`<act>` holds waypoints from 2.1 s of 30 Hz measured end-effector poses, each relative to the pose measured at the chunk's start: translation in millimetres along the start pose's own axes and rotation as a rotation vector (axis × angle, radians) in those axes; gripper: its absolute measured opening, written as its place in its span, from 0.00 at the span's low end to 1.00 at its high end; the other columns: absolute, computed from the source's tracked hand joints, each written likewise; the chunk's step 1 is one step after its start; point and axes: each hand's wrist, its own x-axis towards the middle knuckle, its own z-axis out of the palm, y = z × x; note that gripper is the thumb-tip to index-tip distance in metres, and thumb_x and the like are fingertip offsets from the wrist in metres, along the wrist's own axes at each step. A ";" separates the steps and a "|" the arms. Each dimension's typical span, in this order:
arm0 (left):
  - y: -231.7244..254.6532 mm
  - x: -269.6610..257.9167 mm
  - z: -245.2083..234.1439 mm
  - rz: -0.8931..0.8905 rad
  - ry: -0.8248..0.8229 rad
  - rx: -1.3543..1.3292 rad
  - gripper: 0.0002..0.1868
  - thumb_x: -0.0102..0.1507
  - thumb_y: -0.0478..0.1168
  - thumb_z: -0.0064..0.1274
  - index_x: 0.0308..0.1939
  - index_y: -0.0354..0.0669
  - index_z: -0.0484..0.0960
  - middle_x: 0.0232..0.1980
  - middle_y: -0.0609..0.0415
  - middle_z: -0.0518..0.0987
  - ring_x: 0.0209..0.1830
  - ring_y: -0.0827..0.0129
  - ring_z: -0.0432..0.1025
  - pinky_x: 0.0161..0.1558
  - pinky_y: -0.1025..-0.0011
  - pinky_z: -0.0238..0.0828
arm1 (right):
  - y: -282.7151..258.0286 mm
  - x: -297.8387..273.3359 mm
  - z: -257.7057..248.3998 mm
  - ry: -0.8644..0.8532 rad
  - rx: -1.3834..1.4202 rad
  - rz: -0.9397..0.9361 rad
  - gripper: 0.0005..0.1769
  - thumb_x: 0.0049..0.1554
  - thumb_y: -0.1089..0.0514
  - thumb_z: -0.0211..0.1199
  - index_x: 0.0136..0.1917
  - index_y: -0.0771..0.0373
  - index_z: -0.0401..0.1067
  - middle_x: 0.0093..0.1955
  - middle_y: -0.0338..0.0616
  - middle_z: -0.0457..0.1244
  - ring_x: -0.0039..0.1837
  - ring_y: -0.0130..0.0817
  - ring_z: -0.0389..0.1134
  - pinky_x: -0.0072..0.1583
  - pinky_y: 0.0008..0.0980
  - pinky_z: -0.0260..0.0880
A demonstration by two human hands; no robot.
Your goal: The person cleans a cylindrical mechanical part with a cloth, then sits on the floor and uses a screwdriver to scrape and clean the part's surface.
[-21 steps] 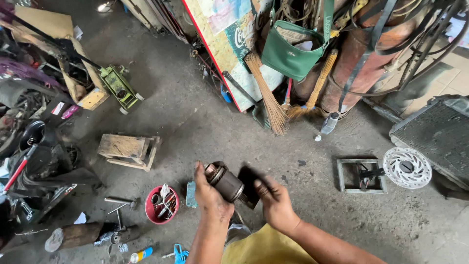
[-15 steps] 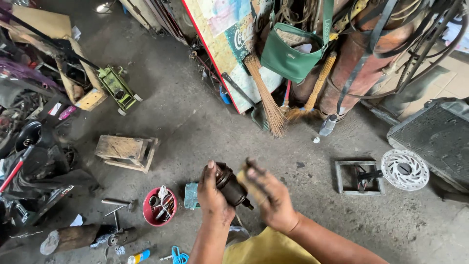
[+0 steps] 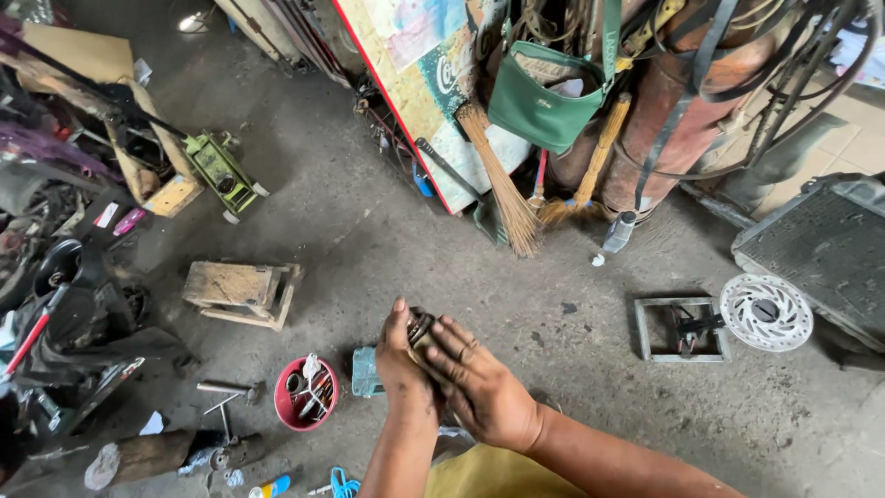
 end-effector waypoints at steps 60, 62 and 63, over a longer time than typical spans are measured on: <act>11.8 -15.4 -4.5 0.228 -0.277 -0.390 0.09 0.65 0.41 0.52 0.38 0.37 0.78 0.36 0.47 0.81 0.34 0.63 0.75 0.37 0.66 0.72 | 51.3 -16.4 -5.8 0.612 1.024 0.864 0.21 0.66 0.54 0.53 0.60 0.77 0.71 0.52 0.56 0.70 0.50 0.40 0.72 0.54 0.39 0.75; 13.9 -17.1 -3.1 0.224 -0.282 -0.364 0.10 0.66 0.42 0.50 0.38 0.37 0.78 0.36 0.47 0.80 0.33 0.64 0.73 0.37 0.67 0.71 | 47.6 -13.5 -6.8 0.622 1.055 0.756 0.18 0.64 0.59 0.55 0.60 0.77 0.71 0.53 0.55 0.69 0.52 0.41 0.71 0.58 0.42 0.74; 14.3 -18.1 -2.5 0.215 -0.287 -0.338 0.11 0.66 0.42 0.49 0.37 0.36 0.79 0.35 0.46 0.79 0.32 0.64 0.72 0.37 0.67 0.70 | 45.5 -13.0 -7.2 0.632 1.081 0.652 0.15 0.63 0.64 0.57 0.60 0.76 0.71 0.54 0.53 0.68 0.55 0.43 0.71 0.62 0.44 0.73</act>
